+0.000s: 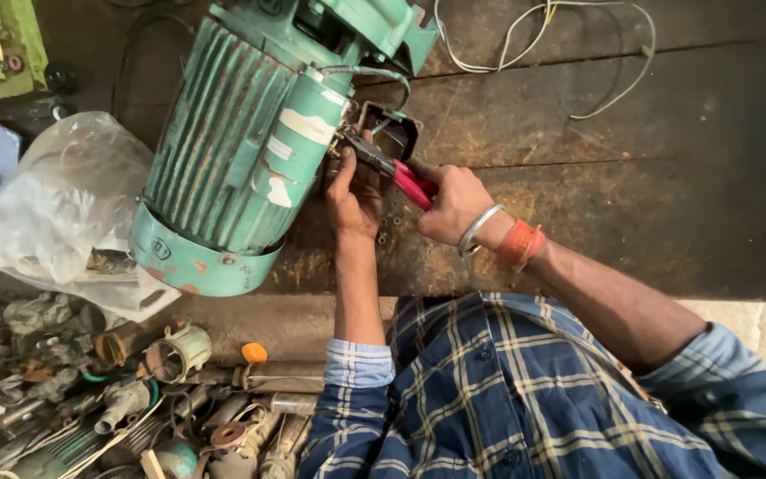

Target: The person works on a green electric motor, stripping and twisting wires, then connecting them to the motor's terminal box. They use pliers and electrical tape to secure the connections.

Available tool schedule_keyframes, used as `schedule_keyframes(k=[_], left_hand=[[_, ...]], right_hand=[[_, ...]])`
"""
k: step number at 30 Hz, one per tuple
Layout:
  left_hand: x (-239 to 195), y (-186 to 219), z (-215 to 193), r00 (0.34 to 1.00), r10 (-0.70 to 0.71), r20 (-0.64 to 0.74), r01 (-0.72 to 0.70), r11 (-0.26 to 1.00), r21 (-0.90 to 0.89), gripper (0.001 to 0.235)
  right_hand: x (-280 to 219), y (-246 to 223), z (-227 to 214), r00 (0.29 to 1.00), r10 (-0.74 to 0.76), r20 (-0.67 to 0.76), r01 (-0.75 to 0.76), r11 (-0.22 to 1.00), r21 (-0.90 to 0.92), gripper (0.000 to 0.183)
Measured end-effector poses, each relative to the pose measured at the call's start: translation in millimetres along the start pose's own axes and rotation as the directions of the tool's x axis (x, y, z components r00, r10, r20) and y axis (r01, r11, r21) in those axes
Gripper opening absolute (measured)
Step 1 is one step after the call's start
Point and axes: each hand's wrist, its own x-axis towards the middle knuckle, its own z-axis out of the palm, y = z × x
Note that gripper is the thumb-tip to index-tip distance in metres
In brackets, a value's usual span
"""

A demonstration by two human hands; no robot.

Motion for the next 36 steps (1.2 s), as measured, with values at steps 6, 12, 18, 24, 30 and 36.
schedule_keyframes(k=[6, 12, 18, 24, 30, 36], left_hand=[[-3.3, 1.0, 4.2, 0.999, 0.018, -0.032, -0.016, 0.998, 0.056, 0.048], [-5.2, 4.6, 8.1, 1.000, 0.012, -0.019, -0.011, 0.997, 0.081, 0.051], [2.8, 6.9, 7.1, 1.000, -0.018, 0.022, 0.016, 0.996, 0.085, 0.055], [-0.3, 7.4, 18.4, 0.998, -0.002, 0.064, -0.010, 0.983, 0.183, 0.052], [-4.4, 19.6, 5.6, 0.999, -0.037, -0.030, 0.037, 0.999, -0.002, 0.057], [16.0, 11.6, -1.9, 0.996, 0.001, -0.090, -0.010, 0.996, -0.094, 0.061]], right_hand=[[4.0, 3.6, -5.6, 0.988, 0.100, 0.116, -0.107, 0.993, 0.053, 0.071], [6.8, 11.0, -4.5, 0.991, 0.042, 0.129, -0.057, 0.992, 0.112, 0.055], [11.0, 19.9, -1.7, 0.987, 0.063, 0.151, -0.098, 0.966, 0.241, 0.058], [4.4, 26.3, 3.9, 0.974, -0.212, 0.076, 0.208, 0.976, 0.064, 0.074], [-89.9, 64.7, -6.8, 0.992, -0.013, -0.123, -0.006, 0.988, -0.152, 0.078], [-162.6, 96.7, -49.0, 0.957, -0.009, -0.290, -0.110, 0.914, -0.391, 0.089]])
